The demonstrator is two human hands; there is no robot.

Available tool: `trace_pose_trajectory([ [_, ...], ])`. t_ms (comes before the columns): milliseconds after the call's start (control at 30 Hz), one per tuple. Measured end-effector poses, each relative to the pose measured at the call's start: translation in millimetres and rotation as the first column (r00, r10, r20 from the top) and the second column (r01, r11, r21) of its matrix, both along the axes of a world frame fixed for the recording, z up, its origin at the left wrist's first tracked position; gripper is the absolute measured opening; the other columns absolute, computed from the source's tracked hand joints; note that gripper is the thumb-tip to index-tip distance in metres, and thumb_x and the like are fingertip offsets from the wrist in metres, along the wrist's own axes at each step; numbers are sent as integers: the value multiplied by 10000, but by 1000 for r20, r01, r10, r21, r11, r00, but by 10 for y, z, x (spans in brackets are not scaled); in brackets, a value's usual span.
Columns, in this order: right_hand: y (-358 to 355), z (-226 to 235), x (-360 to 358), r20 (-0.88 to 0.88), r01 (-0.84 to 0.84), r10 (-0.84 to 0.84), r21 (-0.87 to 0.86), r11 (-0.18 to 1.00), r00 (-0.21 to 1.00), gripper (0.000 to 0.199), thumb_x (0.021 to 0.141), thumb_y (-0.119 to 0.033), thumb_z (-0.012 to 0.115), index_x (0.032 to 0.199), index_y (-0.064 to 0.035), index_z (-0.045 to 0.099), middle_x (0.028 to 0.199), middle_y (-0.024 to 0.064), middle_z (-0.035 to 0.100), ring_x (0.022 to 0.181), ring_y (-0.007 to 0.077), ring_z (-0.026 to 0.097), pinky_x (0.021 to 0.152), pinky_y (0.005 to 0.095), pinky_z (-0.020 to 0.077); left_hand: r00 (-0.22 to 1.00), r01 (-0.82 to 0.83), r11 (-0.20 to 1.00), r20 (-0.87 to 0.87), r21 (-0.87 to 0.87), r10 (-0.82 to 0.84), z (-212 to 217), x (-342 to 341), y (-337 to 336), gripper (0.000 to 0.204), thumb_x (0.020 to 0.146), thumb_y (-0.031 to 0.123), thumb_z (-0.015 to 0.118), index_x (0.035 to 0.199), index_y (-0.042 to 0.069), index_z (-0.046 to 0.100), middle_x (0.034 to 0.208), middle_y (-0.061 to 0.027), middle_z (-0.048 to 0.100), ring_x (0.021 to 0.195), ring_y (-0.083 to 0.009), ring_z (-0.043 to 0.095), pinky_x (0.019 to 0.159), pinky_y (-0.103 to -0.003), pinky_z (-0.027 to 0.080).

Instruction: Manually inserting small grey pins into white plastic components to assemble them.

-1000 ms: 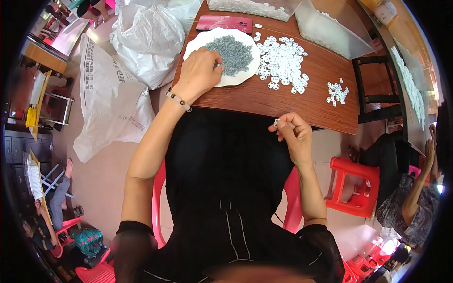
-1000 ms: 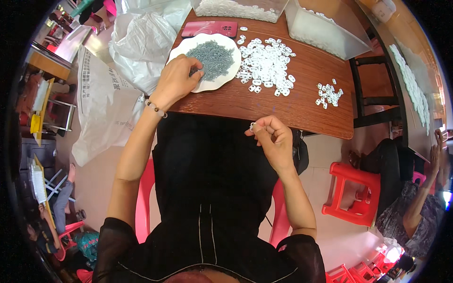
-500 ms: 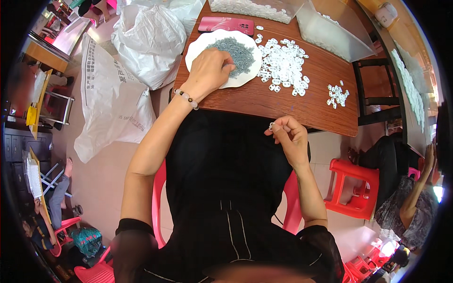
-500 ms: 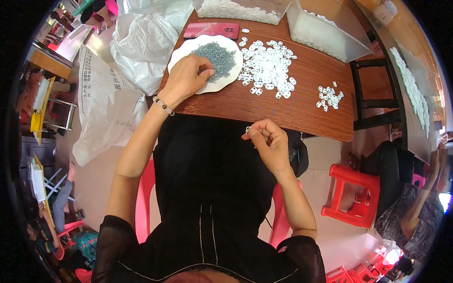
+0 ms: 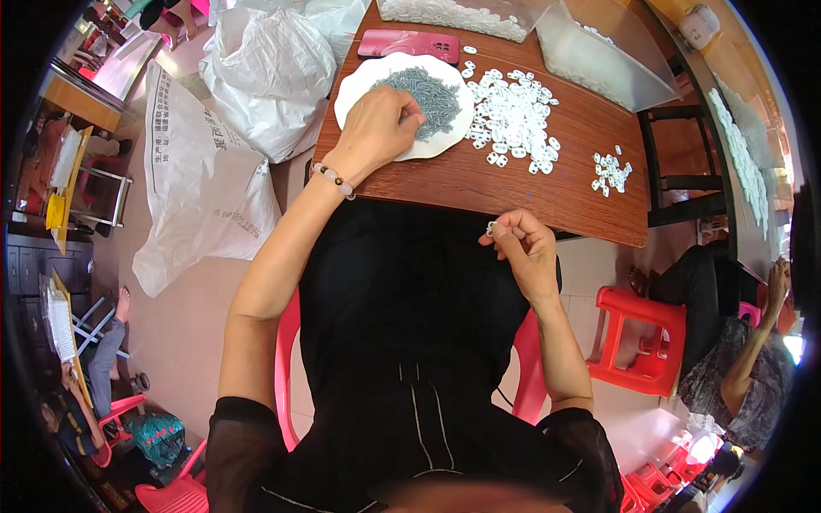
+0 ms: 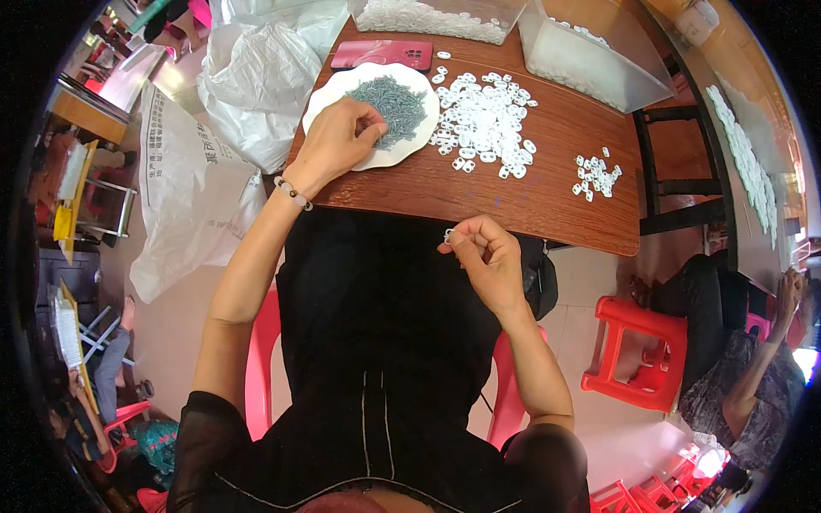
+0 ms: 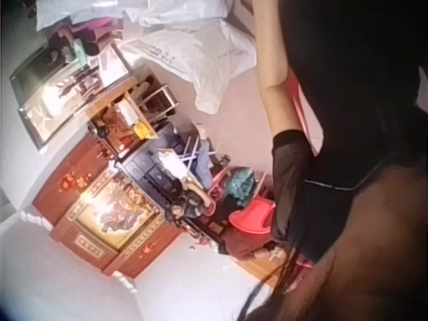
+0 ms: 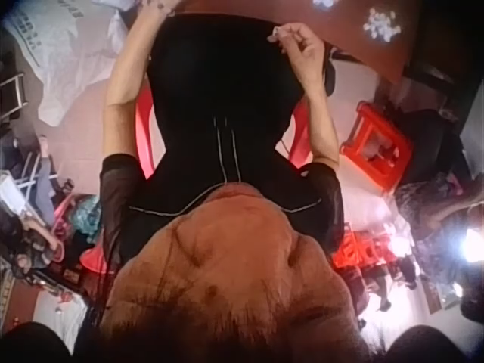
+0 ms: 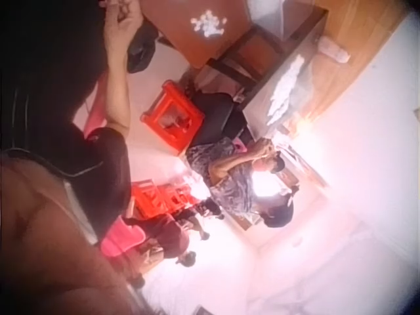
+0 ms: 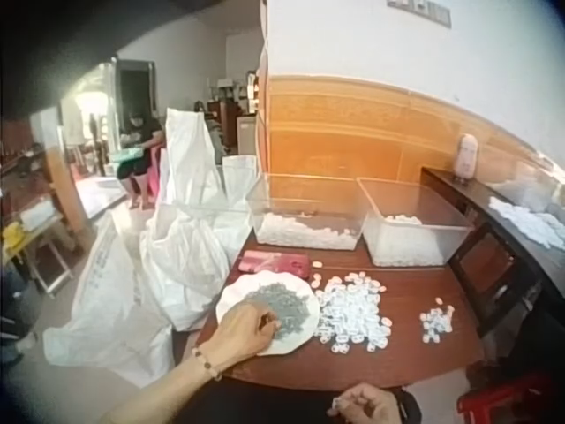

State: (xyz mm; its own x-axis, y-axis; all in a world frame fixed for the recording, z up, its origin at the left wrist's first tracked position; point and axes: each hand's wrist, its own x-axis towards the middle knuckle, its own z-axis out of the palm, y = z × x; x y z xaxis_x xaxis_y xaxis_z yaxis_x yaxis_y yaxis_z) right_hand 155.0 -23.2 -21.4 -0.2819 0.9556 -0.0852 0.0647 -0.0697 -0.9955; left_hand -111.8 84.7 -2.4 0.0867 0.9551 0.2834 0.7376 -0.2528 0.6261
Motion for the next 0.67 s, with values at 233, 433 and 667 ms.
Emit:
trace_pose_trajectory([
  [233, -1, 8, -13, 16, 10, -10, -15, 1000, 1000, 100, 946, -139, 572, 924, -49, 610, 800, 33, 676, 680, 33, 542, 604, 188, 406, 983, 8, 995, -182, 103, 11, -9, 19, 17, 130, 784, 159, 686, 817, 37, 716, 794, -150, 627, 731, -305, 609, 665, -403, 469],
  [433, 8, -9, -8, 18, 8, -7, -7, 1000, 1000, 111, 944, -153, 575, 918, -50, 609, 797, 31, 675, 680, 32, 540, 608, 189, 405, 999, 3, 1000, 40, 26, -4, -36, -44, 54, 146, 786, 149, 677, 809, 10, 711, 775, -120, 653, 639, -188, 596, 608, -318, 471],
  [667, 11, -11, 1, 21, 7, -7, -9, 1000, 1000, 119, 944, -160, 577, 919, -48, 608, 797, 33, 678, 675, 32, 536, 613, 188, 406, 910, 28, 997, 414, -67, 2, -138, -129, 182, 171, 809, 162, 627, 851, 32, 728, 782, -103, 722, 695, -226, 680, 641, -340, 517],
])
